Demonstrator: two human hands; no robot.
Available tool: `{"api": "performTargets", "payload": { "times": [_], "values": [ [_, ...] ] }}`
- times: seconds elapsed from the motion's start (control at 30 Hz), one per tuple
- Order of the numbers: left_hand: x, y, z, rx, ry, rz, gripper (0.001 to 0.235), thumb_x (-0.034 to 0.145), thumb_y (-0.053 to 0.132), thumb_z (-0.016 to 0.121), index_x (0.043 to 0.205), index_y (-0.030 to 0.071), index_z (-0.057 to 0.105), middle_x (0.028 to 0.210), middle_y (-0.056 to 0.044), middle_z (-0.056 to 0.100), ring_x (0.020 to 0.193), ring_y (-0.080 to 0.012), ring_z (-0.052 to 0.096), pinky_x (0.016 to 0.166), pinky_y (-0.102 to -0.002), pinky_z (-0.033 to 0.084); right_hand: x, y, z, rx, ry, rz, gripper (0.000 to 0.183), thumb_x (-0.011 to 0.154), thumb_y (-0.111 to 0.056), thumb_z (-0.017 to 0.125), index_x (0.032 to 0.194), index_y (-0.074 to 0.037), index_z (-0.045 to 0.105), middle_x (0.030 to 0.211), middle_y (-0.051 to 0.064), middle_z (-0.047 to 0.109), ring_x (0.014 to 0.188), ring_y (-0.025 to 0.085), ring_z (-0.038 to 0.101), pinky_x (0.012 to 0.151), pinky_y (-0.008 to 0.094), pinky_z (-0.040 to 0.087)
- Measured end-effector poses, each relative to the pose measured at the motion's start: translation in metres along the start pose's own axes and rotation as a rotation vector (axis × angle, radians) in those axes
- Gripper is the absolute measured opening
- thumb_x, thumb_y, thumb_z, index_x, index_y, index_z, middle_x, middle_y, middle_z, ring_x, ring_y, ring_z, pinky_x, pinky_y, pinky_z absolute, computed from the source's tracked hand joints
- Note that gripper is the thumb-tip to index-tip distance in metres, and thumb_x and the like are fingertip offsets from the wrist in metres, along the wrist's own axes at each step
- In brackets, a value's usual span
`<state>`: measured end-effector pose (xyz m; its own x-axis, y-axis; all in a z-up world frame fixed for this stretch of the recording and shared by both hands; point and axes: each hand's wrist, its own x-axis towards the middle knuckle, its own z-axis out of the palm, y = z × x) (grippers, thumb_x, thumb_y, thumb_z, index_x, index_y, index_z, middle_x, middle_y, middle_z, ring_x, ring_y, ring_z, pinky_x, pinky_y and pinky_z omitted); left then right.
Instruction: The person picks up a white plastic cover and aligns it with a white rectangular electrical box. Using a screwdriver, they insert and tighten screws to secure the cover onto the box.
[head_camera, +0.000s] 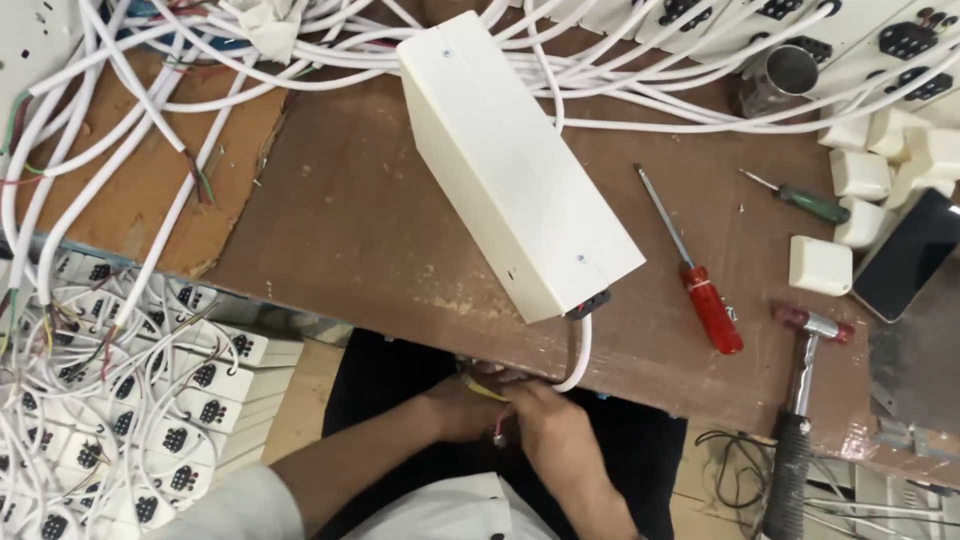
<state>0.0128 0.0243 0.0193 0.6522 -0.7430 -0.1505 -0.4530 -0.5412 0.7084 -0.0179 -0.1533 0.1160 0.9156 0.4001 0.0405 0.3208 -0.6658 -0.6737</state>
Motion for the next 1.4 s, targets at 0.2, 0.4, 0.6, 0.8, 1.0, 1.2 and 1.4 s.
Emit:
{"api": "performTargets", "payload": {
  "times": [0.2,0.4,0.6,0.8,1.0,1.2,1.4],
  "values": [
    [0.009,0.005,-0.033,0.097,-0.273,-0.177,0.051,0.09,0.037,0.064,0.135,0.013,0.058,0.15,-0.014,0.049,0.143,-0.033,0.039,0.116,-0.047,0.031,-0.024,0.039,0.023,-0.026,0.032,-0.31,0.04,0.076,0.001,0.063,0.113,-0.01,0.07,0.115,0.012,0.071,0.108,0.035,0.071,0.089,0.039,0.058],
    [0.022,-0.042,0.028,-0.167,-0.044,-0.302,0.053,0.085,0.031,0.065,0.134,0.009,0.063,0.141,-0.017,0.061,0.135,-0.0356,0.054,0.113,-0.044,0.04,-0.035,0.131,0.065,-0.296,-0.379,0.305,0.038,0.087,-0.01,0.065,0.124,-0.017,0.067,0.113,0.013,0.07,0.104,0.034,0.067,0.088,0.045,0.054],
    [0.009,0.025,-0.029,-0.065,-0.085,-0.273,0.042,0.093,0.019,0.058,0.134,0.009,0.06,0.145,-0.02,0.055,0.134,-0.0396,0.05,0.113,-0.045,0.038,-0.038,0.197,0.126,-0.487,-0.462,0.256,0.041,0.1,-0.028,0.053,0.138,-0.015,0.056,0.137,0.015,0.059,0.128,0.029,0.056,0.107,0.041,0.046],
    [0.002,0.025,-0.026,-0.005,-0.092,-0.226,0.048,0.088,0.014,0.062,0.136,0.006,0.059,0.142,-0.025,0.054,0.131,-0.0437,0.05,0.109,-0.049,0.041,-0.015,0.231,0.147,-0.343,-0.311,0.239,0.05,0.098,-0.037,0.052,0.143,-0.014,0.052,0.148,0.016,0.048,0.137,0.033,0.043,0.112,0.047,0.036],
    [0.007,0.027,-0.021,-0.033,-0.152,-0.146,0.04,0.088,0.02,0.066,0.126,0.007,0.064,0.137,-0.022,0.059,0.125,-0.0435,0.055,0.104,-0.049,0.045,-0.017,0.224,0.115,-0.266,-0.182,0.261,0.059,0.097,-0.044,0.051,0.147,-0.013,0.049,0.157,0.017,0.039,0.145,0.035,0.032,0.117,0.051,0.027],
    [-0.005,0.068,-0.061,-0.102,-0.288,-0.19,0.026,0.093,0.024,0.063,0.112,0.008,0.073,0.118,-0.017,0.072,0.112,-0.0359,0.066,0.098,-0.047,0.051,-0.035,0.063,-0.009,-0.102,-0.091,0.362,0.042,0.09,-0.026,0.07,0.125,-0.004,0.066,0.113,0.023,0.071,0.095,0.042,0.069,0.084,0.051,0.055],
    [-0.022,0.141,-0.187,-0.429,-0.224,-0.024,0.041,0.088,0.025,0.074,0.123,0.005,0.067,0.115,-0.012,0.073,0.103,-0.0278,0.071,0.089,-0.038,0.056,-0.007,-0.005,-0.111,0.287,0.193,0.693,0.029,0.082,-0.018,0.079,0.111,-0.014,0.08,0.091,0.008,0.084,0.082,0.022,0.078,0.07,0.033,0.064]
  ]
}}
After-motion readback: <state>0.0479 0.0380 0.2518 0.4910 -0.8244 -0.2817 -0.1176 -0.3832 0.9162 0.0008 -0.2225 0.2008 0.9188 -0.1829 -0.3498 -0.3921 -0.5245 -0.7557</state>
